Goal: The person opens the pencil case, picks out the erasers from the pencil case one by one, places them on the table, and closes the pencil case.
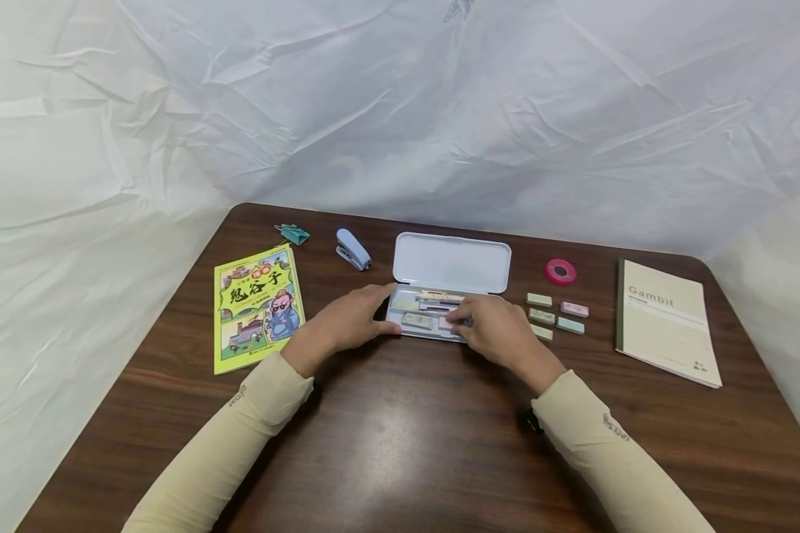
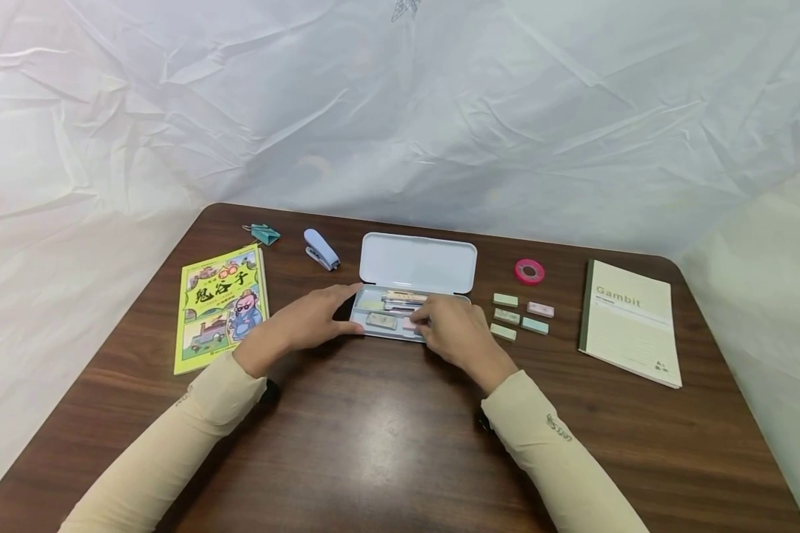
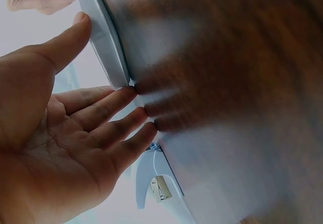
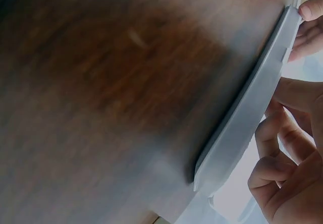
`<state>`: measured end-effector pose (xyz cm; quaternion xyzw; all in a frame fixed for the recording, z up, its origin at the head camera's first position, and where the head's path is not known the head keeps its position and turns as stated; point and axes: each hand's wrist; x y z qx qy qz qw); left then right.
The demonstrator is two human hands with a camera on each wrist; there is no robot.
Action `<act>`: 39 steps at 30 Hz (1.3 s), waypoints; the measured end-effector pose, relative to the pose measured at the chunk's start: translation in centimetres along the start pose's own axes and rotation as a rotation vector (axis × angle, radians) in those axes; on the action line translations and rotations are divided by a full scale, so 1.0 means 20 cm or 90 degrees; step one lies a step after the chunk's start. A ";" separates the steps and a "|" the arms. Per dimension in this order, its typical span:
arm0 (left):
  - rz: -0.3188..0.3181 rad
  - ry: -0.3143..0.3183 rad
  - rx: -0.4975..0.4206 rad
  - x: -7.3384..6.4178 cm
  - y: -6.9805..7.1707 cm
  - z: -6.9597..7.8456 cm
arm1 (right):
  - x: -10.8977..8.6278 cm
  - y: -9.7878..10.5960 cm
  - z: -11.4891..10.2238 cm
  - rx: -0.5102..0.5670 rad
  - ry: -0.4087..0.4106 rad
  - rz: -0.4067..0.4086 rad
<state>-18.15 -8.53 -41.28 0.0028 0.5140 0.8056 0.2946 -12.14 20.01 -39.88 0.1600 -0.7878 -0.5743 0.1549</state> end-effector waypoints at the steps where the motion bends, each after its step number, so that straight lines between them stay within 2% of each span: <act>1: 0.002 0.000 0.001 0.00 0.00 0.00 | 0.00 0.00 0.00 -0.002 0.002 0.000; 2: -0.005 0.008 -0.002 -0.02 0.02 0.03 | 0.00 0.00 0.00 -0.002 0.001 0.000; 4: -0.004 0.010 -0.001 -0.03 0.02 0.04 | 0.01 0.00 0.00 0.000 0.001 0.000; 5: -0.008 0.022 -0.001 -0.06 0.05 0.08 | 0.01 -0.01 0.00 0.002 0.000 0.000; 8: -0.007 0.023 0.000 -0.06 0.05 0.08 | 0.02 -0.01 0.00 0.009 -0.003 -0.002; 12: -0.002 0.018 0.007 -0.04 0.04 0.06 | 0.01 0.00 -0.01 -0.006 0.011 -0.002; 16: -0.007 0.016 -0.002 -0.04 0.04 0.06 | 0.01 -0.01 -0.02 -0.063 0.061 0.020; 19: -0.003 0.014 0.000 -0.01 0.02 0.03 | 0.01 0.00 -0.03 -0.101 0.093 0.031; 24: 0.005 0.010 -0.006 0.04 -0.02 -0.03 | 0.02 0.02 -0.06 -0.113 0.093 0.012; 27: 0.001 0.013 -0.010 0.01 0.00 0.00 | 0.03 0.02 -0.05 -0.111 0.089 -0.009; 31: -0.009 0.025 0.003 -0.04 0.04 0.07 | 0.04 0.03 -0.03 -0.073 0.083 -0.044; 33: -0.010 0.028 0.005 -0.05 0.05 0.08 | 0.05 0.04 -0.01 -0.035 0.070 -0.059; 35: -0.007 0.029 0.008 -0.03 0.03 0.06 | 0.05 0.04 0.02 0.011 0.056 -0.068; 38: 0.005 0.017 0.014 0.04 -0.03 -0.01 | 0.04 0.04 0.06 0.094 0.033 -0.067; 39: 0.004 0.018 0.015 0.04 -0.03 -0.01 | 0.04 0.04 0.08 0.121 0.025 -0.063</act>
Point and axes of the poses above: each hand's wrist, its own x-axis towards the middle knuckle, its own y-axis out of the back of the hand, z = x × y, and after that the axes turned 6 degrees about y, right-handed
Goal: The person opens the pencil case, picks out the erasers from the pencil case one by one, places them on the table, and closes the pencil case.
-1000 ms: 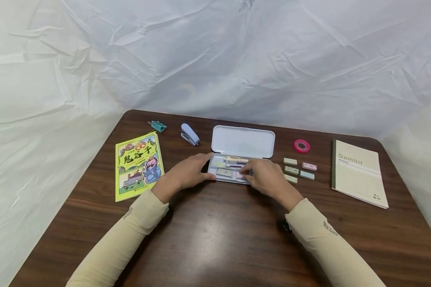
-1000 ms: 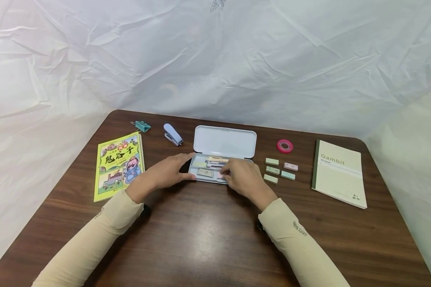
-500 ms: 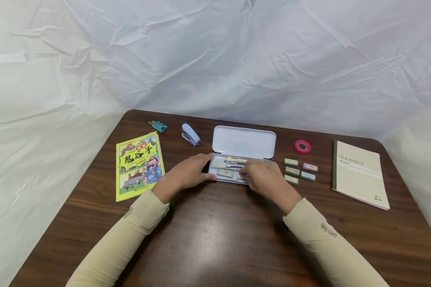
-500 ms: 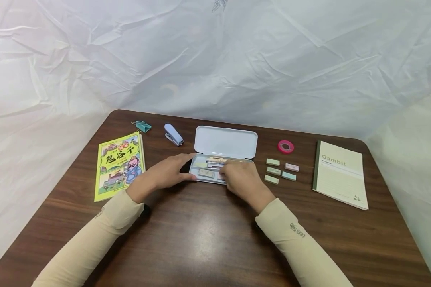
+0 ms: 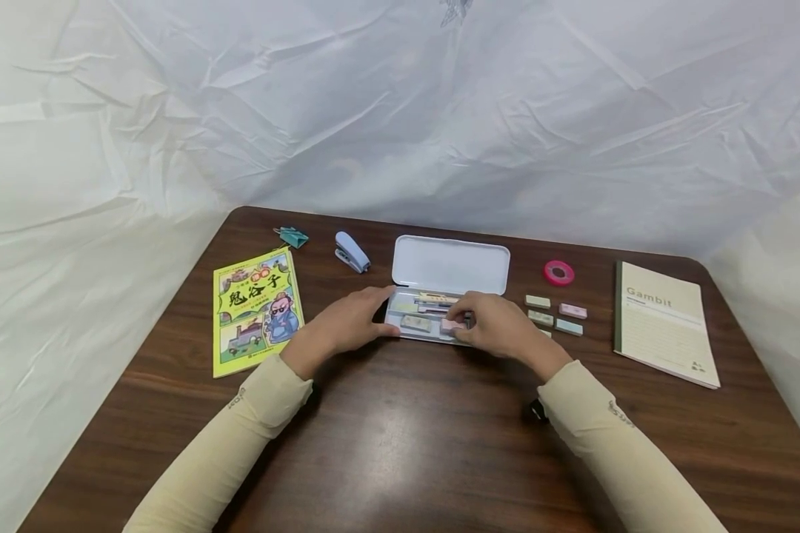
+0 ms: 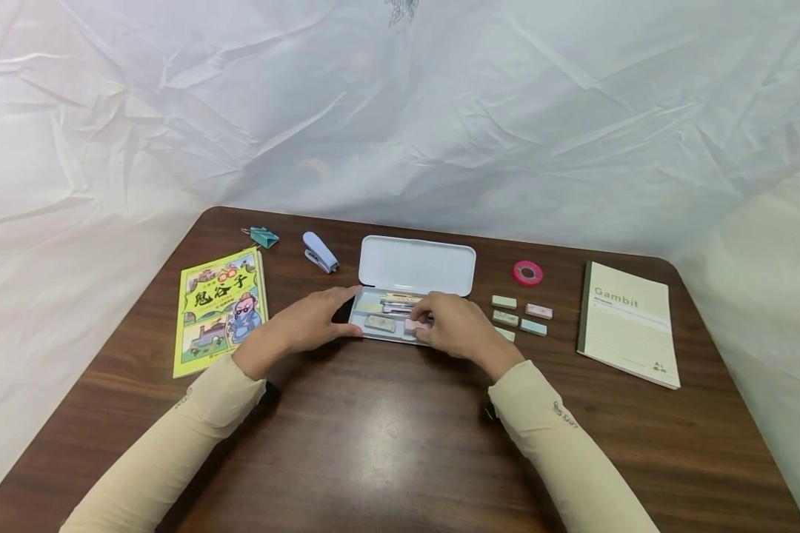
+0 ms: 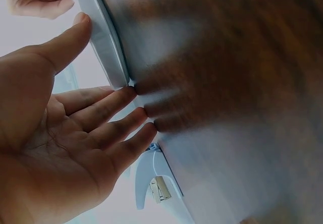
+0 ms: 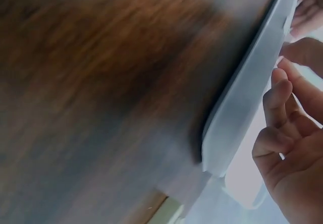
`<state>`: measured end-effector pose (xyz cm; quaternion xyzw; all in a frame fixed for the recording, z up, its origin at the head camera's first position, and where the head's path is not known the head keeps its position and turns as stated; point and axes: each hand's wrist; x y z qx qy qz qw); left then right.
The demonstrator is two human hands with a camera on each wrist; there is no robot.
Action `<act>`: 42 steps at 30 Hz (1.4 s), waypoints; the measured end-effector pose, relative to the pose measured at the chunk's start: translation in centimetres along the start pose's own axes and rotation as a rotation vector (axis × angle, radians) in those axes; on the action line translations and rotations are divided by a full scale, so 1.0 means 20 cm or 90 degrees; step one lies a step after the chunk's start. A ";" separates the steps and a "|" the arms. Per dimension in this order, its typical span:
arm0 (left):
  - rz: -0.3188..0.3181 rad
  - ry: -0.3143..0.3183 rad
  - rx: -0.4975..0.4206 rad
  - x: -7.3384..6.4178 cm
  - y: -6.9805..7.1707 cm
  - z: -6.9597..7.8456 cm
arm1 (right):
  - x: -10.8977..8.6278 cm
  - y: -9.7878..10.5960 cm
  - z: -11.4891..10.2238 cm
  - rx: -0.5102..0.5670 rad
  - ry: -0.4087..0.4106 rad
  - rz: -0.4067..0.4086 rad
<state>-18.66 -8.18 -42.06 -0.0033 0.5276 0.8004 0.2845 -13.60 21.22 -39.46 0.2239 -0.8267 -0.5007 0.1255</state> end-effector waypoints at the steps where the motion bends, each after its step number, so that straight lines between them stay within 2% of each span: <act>1: 0.001 -0.001 0.000 0.00 0.00 0.00 | 0.00 0.00 0.01 0.026 -0.006 0.004; 2: 0.002 -0.011 0.001 0.01 -0.02 -0.02 | -0.01 0.01 0.02 0.050 -0.010 0.009; 3: 0.001 -0.009 -0.001 0.00 -0.01 -0.02 | -0.02 0.02 0.02 0.072 -0.016 0.015; 6: -0.014 0.000 -0.012 -0.05 0.04 0.04 | -0.04 0.04 0.03 0.113 -0.028 0.033; 11: 0.000 -0.009 -0.004 0.00 0.00 -0.01 | -0.11 0.09 0.08 0.132 -0.049 0.059; 14: 0.004 -0.015 0.005 0.00 0.00 -0.02 | -0.17 0.13 0.12 0.118 -0.067 0.075; 18: -0.007 -0.008 -0.006 -0.05 0.04 0.04 | -0.27 0.18 0.20 0.082 -0.096 0.093; 19: 0.001 -0.012 0.001 -0.04 0.03 0.02 | -0.30 0.19 0.22 0.071 -0.104 0.094; 21: -0.008 -0.005 -0.008 -0.06 0.05 0.05 | -0.35 0.22 0.27 0.053 -0.128 0.092; 22: 0.000 -0.010 0.003 -0.05 0.03 0.03 | -0.38 0.23 0.30 0.042 -0.140 0.089; 25: 0.001 -0.009 0.002 -0.04 0.03 0.02 | -0.46 0.26 0.37 0.011 -0.170 0.079; 26: -0.008 -0.004 -0.008 -0.05 0.04 0.04 | -0.48 0.27 0.39 0.005 -0.179 0.074; 28: -0.003 -0.005 -0.003 -0.03 0.03 0.02 | -0.52 0.27 0.42 -0.006 -0.190 0.065; 29: -0.012 0.002 -0.010 -0.04 0.04 0.04 | -0.54 0.26 0.44 -0.008 -0.194 0.059; 33: -0.005 0.002 0.004 -0.05 0.03 0.03 | -0.58 0.25 0.47 -0.005 -0.213 0.032; 35: -0.007 0.004 0.000 -0.07 0.05 0.05 | -0.60 0.24 0.48 -0.007 -0.219 0.025; 42: -0.007 0.011 -0.007 -0.11 0.07 0.09 | -0.62 0.24 0.47 -0.031 -0.222 0.038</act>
Point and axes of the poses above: each hand's wrist, its own x-axis towards the middle knuckle, its own y-axis out of the back of the hand, z = x × y, and after that the axes turned 6 degrees about y, right-handed
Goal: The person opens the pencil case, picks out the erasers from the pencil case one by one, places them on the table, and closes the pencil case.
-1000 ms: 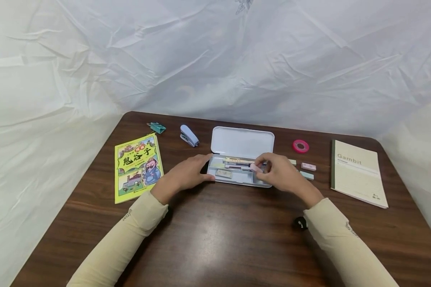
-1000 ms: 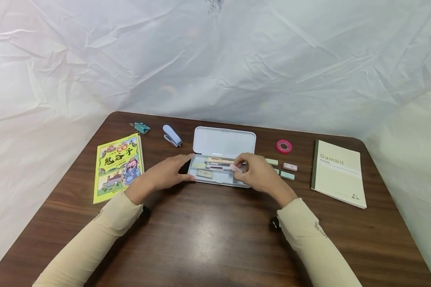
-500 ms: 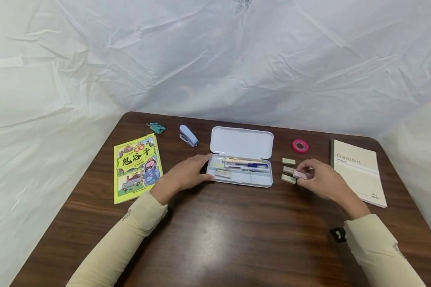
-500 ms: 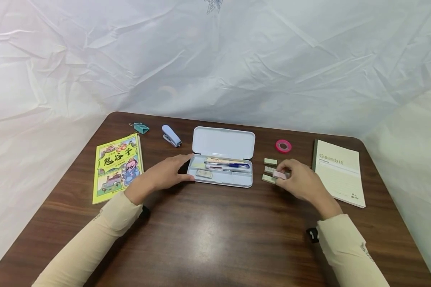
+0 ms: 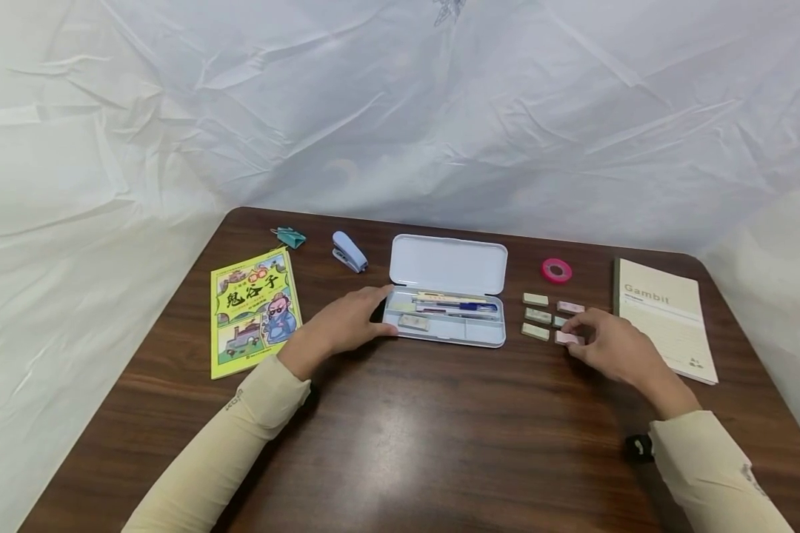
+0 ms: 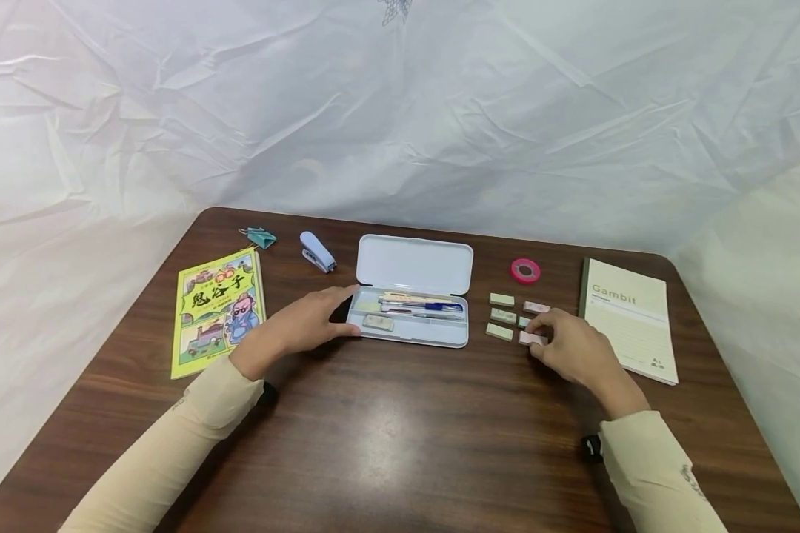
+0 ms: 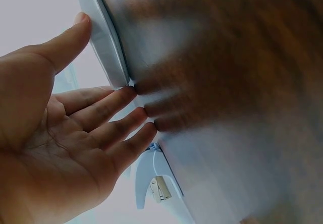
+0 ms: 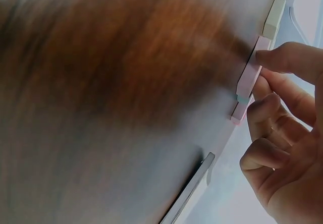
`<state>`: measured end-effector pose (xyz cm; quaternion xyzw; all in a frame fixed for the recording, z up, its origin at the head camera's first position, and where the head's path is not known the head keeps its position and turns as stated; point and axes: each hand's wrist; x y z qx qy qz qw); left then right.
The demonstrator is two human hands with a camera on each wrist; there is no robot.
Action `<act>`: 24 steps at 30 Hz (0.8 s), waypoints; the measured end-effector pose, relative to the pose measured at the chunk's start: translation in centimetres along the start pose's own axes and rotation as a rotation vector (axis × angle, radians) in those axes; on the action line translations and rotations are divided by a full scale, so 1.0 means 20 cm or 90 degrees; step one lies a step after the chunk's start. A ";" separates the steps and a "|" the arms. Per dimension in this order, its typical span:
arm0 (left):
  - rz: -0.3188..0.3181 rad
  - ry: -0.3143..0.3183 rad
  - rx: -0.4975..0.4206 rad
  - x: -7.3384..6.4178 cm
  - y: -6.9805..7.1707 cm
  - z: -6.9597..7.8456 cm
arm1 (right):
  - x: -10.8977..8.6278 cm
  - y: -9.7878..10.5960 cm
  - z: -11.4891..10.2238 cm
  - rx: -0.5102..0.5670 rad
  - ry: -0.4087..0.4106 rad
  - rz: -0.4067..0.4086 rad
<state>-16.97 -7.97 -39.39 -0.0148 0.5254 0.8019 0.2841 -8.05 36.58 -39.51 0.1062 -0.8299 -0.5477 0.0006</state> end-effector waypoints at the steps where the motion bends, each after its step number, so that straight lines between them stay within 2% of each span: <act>1: 0.001 0.002 0.001 0.00 0.00 0.00 | 0.00 0.00 0.00 -0.001 0.000 0.003; 10: 0.002 -0.007 -0.003 0.00 0.00 0.00 | 0.00 0.01 -0.02 -0.044 -0.004 0.010; 13: 0.004 -0.010 -0.001 0.00 0.00 0.00 | 0.00 0.03 -0.06 -0.054 0.011 0.036; 16: 0.006 -0.008 -0.004 0.01 0.00 0.00 | 0.04 0.02 -0.16 -0.040 0.046 0.088; 19: 0.007 -0.006 -0.006 0.01 0.00 0.00 | 0.10 -0.03 -0.31 -0.014 0.090 0.123; 23: 0.007 -0.009 -0.012 0.02 -0.02 -0.02 | 0.19 -0.11 -0.51 0.015 0.132 0.130; 24: 0.011 -0.014 -0.012 0.05 -0.04 -0.05 | 0.21 -0.14 -0.55 0.022 0.138 0.128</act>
Point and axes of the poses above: each hand's wrist, its own x-axis towards the middle knuckle, its own y-axis out of the back of the hand, z = x × y, and after that the axes turned 6 degrees about y, right-handed
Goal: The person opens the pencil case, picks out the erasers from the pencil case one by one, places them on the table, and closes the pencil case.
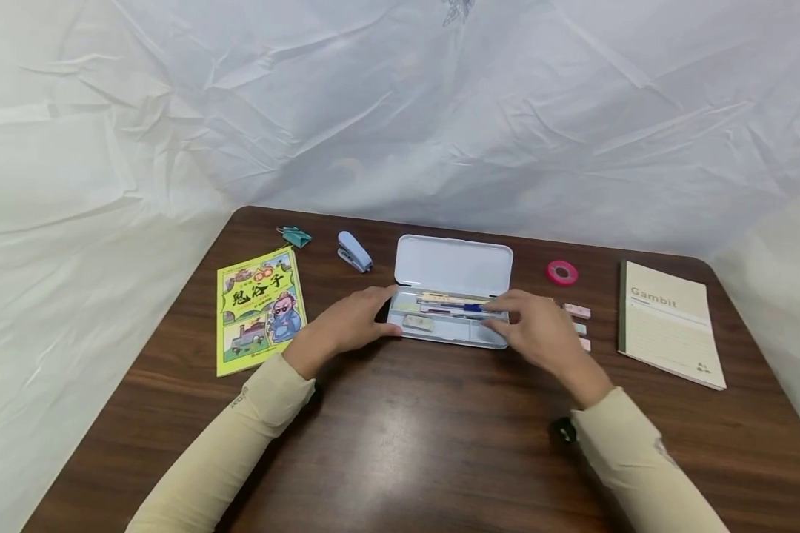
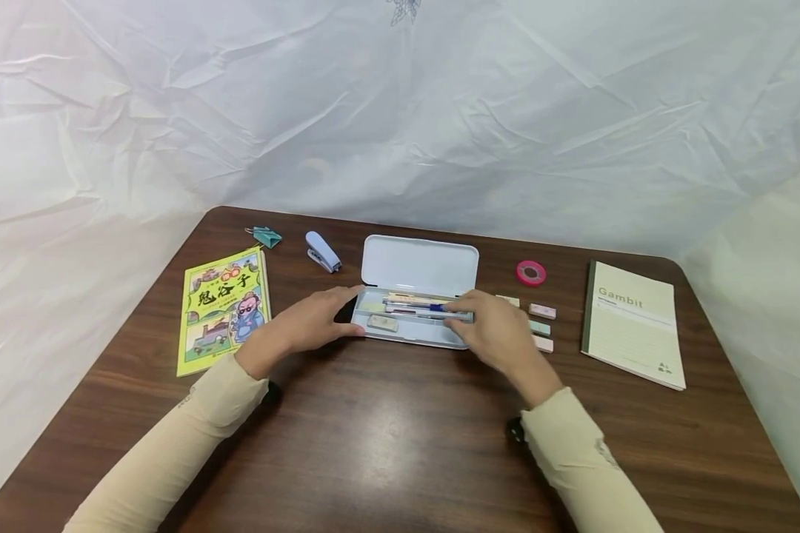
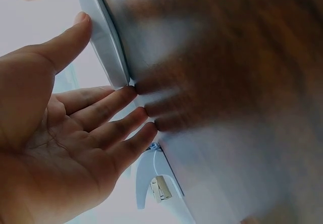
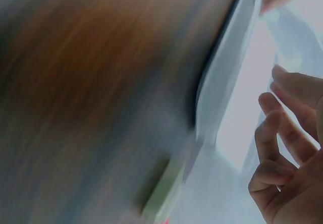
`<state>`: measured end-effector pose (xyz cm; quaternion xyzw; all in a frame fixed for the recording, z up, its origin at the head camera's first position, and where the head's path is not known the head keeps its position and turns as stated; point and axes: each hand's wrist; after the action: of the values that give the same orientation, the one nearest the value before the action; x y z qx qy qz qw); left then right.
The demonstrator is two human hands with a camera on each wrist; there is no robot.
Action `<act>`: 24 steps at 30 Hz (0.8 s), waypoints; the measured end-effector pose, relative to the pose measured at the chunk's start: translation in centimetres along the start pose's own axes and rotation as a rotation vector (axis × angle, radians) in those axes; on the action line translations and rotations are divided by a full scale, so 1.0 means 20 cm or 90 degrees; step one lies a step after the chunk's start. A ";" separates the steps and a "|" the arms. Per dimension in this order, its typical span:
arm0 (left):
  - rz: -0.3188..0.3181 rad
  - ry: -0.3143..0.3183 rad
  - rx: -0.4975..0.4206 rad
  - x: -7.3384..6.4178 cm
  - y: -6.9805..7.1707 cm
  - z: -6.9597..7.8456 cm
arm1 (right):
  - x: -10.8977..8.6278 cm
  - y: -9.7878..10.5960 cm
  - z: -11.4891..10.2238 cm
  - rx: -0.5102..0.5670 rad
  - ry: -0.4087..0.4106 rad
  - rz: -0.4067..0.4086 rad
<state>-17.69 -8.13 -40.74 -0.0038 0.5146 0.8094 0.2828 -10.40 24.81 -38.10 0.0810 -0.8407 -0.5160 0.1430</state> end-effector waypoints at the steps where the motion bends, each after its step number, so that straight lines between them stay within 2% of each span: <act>1: -0.003 0.001 -0.002 0.00 0.00 0.00 | 0.03 -0.03 -0.03 0.005 0.006 0.000; 5: -0.003 -0.002 0.011 0.04 -0.02 -0.04 | 0.11 -0.13 -0.11 0.007 0.016 -0.004; 6: 0.002 -0.007 0.017 0.07 -0.05 -0.07 | 0.12 -0.15 -0.13 0.006 0.020 -0.005; 12: 0.010 -0.015 0.010 0.11 -0.09 -0.11 | 0.17 -0.23 -0.20 0.002 0.052 -0.011; 15: 0.001 -0.013 0.004 0.08 -0.05 -0.07 | 0.20 -0.30 -0.18 -0.016 0.082 -0.008; 17: -0.003 -0.010 0.003 0.05 -0.03 -0.04 | 0.21 -0.32 -0.20 -0.027 0.083 -0.022; 20: 0.001 -0.013 0.009 0.03 -0.02 -0.03 | 0.24 -0.34 -0.24 -0.050 0.068 -0.058; 22: -0.003 -0.010 0.005 0.02 -0.01 -0.02 | 0.25 -0.31 -0.31 -0.054 0.043 -0.090; 24: 0.003 -0.011 0.008 0.03 -0.02 -0.04 | 0.26 -0.31 -0.33 -0.064 0.032 -0.107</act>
<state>-18.22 -8.29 -41.65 0.0060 0.5172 0.8070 0.2851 -13.22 14.87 -40.03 0.1573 -0.8000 -0.5656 0.1242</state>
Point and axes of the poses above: each hand's wrist, its own x-axis towards the middle knuckle, its own y-axis out of the back of the hand, z = x × y, and after that the axes turned 6 degrees about y, right-handed
